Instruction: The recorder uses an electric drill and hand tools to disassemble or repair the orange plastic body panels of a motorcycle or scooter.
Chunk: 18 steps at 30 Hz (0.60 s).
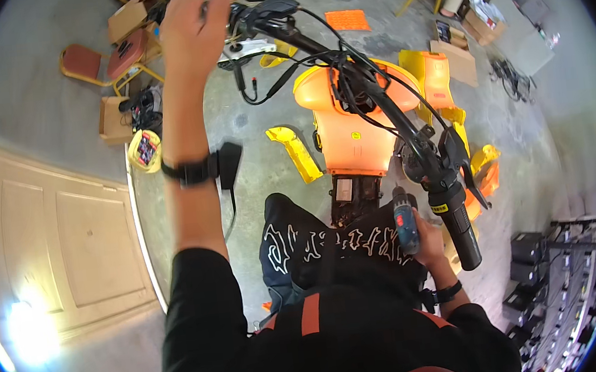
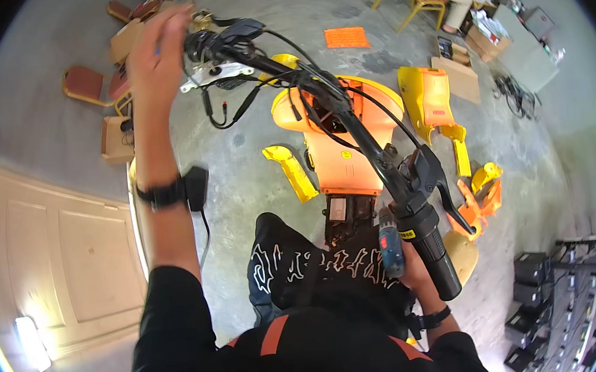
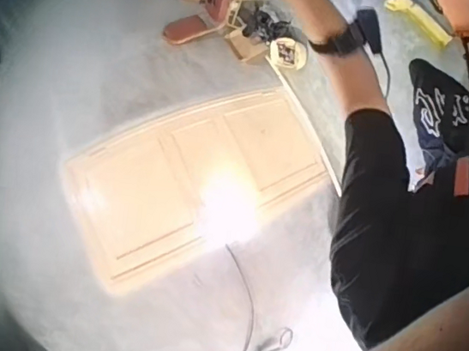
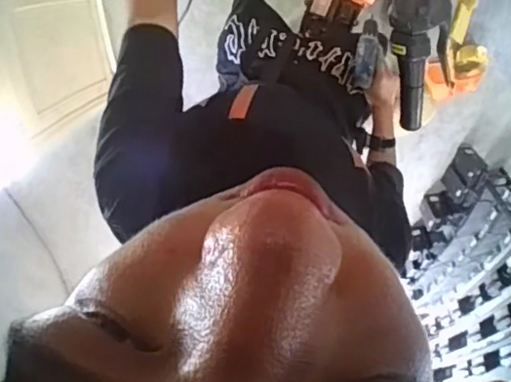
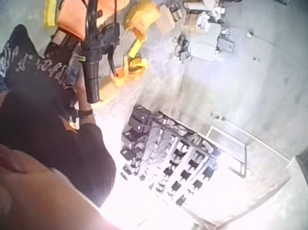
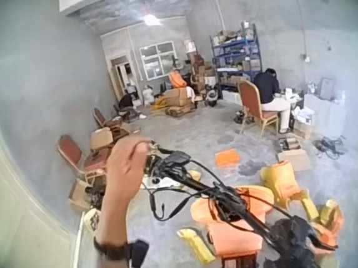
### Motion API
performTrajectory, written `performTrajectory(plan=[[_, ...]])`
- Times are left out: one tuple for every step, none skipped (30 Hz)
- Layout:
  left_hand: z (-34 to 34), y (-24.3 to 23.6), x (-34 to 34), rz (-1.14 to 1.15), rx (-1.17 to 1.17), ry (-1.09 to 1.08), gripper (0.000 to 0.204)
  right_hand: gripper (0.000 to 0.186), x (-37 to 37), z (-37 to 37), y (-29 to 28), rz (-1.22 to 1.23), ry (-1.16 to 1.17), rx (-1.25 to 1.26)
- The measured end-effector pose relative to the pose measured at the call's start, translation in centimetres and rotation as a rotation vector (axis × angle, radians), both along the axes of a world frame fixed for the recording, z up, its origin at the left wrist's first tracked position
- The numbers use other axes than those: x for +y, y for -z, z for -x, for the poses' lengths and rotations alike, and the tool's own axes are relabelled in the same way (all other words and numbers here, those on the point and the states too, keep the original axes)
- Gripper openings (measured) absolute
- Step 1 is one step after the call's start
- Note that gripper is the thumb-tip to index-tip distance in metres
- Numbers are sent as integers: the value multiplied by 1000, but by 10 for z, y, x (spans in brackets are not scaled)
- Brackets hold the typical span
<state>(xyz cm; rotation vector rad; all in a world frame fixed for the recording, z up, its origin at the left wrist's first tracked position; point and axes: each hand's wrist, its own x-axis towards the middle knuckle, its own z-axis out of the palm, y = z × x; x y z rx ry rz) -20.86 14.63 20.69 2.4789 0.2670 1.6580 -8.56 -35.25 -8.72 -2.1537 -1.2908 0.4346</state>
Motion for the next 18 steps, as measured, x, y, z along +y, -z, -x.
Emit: performTrajectory(plan=[[-12,-6,18,-185,70,-45,24,81,2,-1,-1,60,-3,-20],[-19,-7,33,-368,143,-91,30,81,3,-1,-1,86,-21,-23],[-18,-2,44,-363,133,-114,30,82,5,-1,-1,131,-69,-102],[-18,7,51,-137,253,-139,36,83,6,-1,0,173,-108,-176],[-19,13,57,132,424,-198,42,82,6,-1,0,171,-173,-258],[-18,20,61,84,369,-152,42,82,7,-2,1,179,-164,-265],[-17,30,60,61,281,-155,39,82,7,-2,2,190,-211,-297],[-18,38,59,10,178,-142,36,81,7,0,3,204,-258,-325],[-17,43,58,43,205,-146,36,80,7,-1,4,237,-271,-321],[-16,48,55,9,109,-159,37,86,8,-1,6,256,-238,-302],[-15,51,53,-14,9,-175,37,86,7,-1,5,266,-224,-292],[-13,53,50,-23,13,-166,37,85,7,-2,6,296,-213,-286],[-11,56,47,-62,-15,-224,36,85,7,-2,6,298,-205,-282],[-8,58,43,-101,-40,-278,36,85,7,-2,5,305,-193,-271],[-2,60,40,-159,-7,-300,34,84,7,-2,5,314,-178,-257],[4,62,36,-154,2,-286,34,84,7,-3,5,320,-163,-244],[11,66,31,-139,5,-318,33,83,8,-3,5,265,-168,-239],[18,69,24,-125,9,-350,33,82,8,-3,5,228,-174,-234]])
